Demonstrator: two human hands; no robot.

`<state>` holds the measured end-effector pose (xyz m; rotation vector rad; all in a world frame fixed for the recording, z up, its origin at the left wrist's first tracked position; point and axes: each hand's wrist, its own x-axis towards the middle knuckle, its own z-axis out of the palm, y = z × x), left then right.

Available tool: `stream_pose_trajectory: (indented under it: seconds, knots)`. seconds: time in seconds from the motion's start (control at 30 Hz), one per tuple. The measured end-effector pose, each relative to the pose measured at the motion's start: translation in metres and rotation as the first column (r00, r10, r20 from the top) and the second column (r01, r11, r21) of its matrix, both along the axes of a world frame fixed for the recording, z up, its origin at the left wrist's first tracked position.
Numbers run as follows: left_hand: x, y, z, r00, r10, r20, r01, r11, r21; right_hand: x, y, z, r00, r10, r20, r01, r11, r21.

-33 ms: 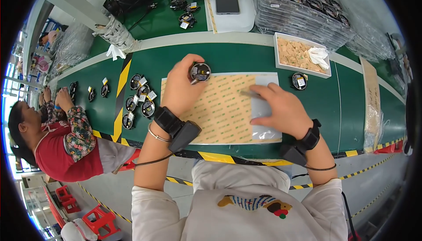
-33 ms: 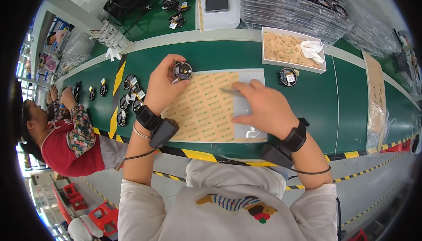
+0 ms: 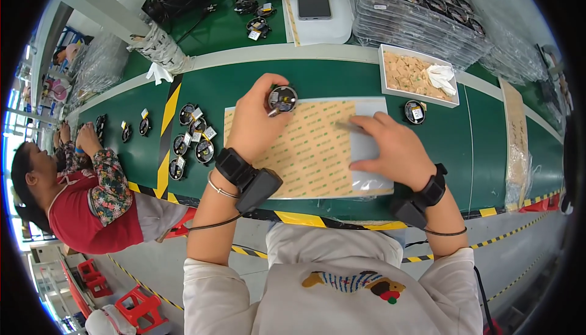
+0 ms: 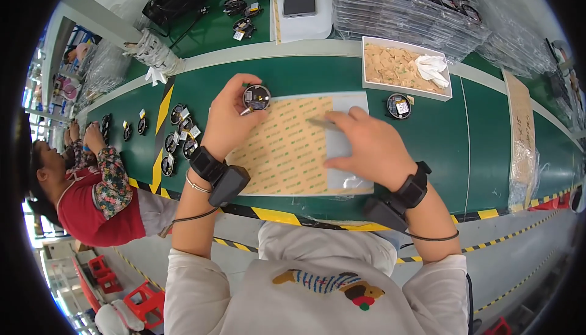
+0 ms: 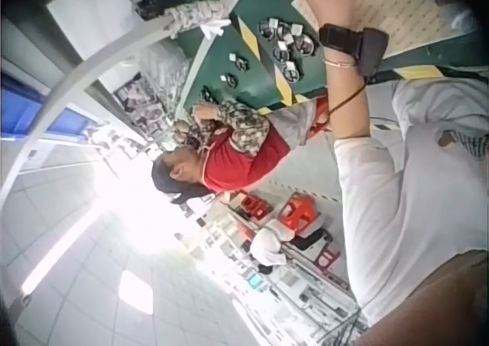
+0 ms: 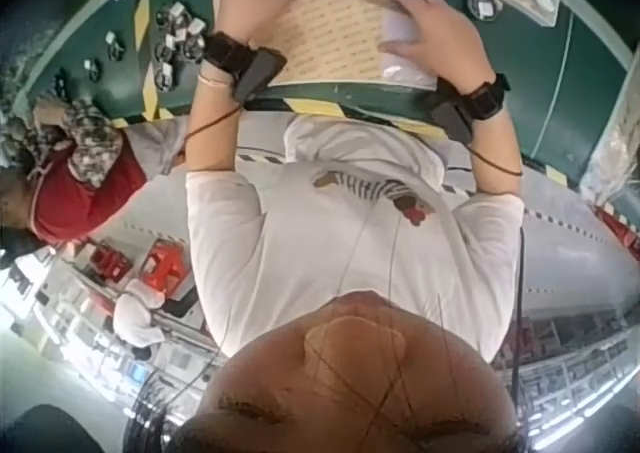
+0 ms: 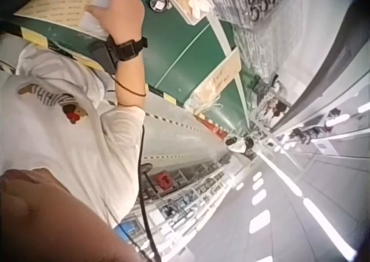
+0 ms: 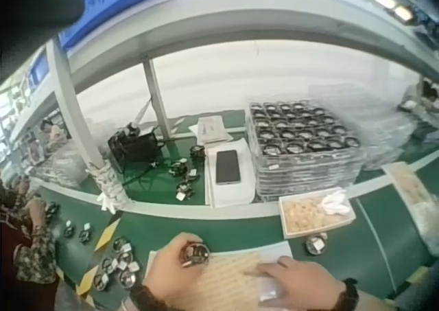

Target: The person picks up a watch component and a battery, uses tweezers to peel a small adhesive piece from a sheet, and presses it into the watch. They then place the battery into the watch, press it down, and set the assembled unit aside.

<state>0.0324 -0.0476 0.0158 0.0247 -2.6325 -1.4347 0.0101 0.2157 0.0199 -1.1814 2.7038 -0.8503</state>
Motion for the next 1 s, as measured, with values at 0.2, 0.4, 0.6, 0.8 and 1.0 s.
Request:
stream_pose_trajectory:
  seconds: [0.2, 0.4, 0.6, 0.8, 1.0]
  knots:
    - [-0.017, 0.042, 0.007, 0.967, -0.248, 0.059, 0.196, 0.874, 0.445, -0.025, 0.02, -0.001, 0.955, -0.278, 0.105, 0.293, 0.94, -0.177]
    - [-0.027, 0.056, 0.003, 0.956, -0.254, 0.146, 0.083, 0.713, 0.696, -0.028, 0.014, -0.007, 0.622, -0.004, 0.783, 0.706, 0.437, -0.558]
    - [-0.025, 0.047, -0.008, 0.936, -0.171, 0.309, -0.103, 0.705, 0.702, -0.034, -0.008, -0.025, 0.607, 0.016, 0.794, 0.716, 0.422, -0.556]
    - [-0.023, 0.055, -0.008, 0.939, -0.148, 0.311, -0.088, 0.771, 0.631, -0.035, -0.014, -0.027, 0.678, -0.104, 0.727, 0.657, 0.529, -0.537]
    - [-0.023, 0.053, -0.005, 0.939, -0.146, 0.313, -0.099, 0.754, 0.649, -0.04, -0.003, -0.02, 0.598, 0.012, 0.801, 0.69, 0.499, -0.523]
